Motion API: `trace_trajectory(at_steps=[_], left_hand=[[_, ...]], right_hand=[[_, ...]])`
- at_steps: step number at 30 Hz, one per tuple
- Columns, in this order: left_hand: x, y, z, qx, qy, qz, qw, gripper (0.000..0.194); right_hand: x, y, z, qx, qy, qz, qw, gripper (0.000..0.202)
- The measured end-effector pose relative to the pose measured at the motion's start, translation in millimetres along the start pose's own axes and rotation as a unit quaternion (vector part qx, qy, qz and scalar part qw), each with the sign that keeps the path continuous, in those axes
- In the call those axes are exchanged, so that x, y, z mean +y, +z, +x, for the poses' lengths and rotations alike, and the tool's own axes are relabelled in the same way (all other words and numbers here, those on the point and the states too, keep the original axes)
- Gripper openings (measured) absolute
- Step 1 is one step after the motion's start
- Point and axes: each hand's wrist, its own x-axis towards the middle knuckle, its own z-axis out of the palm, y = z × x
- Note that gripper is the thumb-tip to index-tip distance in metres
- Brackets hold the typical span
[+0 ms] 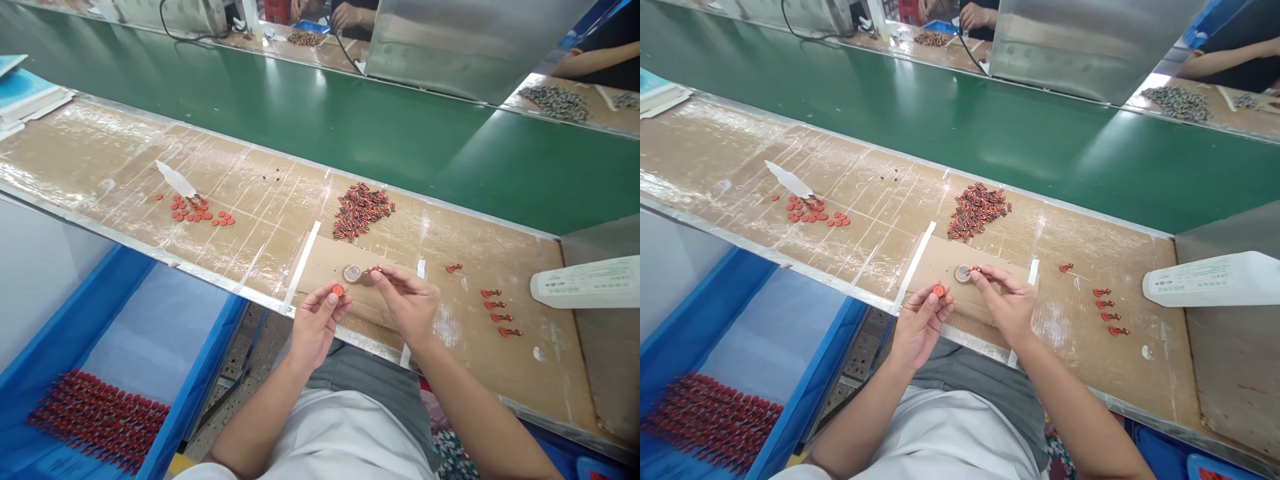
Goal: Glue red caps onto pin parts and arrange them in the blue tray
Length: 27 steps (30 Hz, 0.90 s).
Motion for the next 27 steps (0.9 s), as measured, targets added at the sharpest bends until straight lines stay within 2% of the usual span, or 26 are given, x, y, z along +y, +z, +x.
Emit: trace_trajectory(at_steps=[5,9,17,27], left_hand=[[-1,9.7,-4,-0.019,0.003,0.008,1.000,0.024],[-2,13.9,-7,-0.026,0.017,0.020,0.999,0.025],[-7,13.9,-10,-0.031,0.039,0.029,0.998,0.022],[-6,14.1,-11,-0.017,0.049,0.039,0.998,0.022]], right_hand=[[-22,-3,-28,-0.037,-0.017,0.036,0.999,0.018],[-23,-2,-40,-0.053,-0.034,0.044,0.997,0.024],[-16,-4,-41,-0.051,-0.068,0.025,0.996,0.030],[-23,0,-37,-0.062,-0.126,0.021,0.990,0.036]])
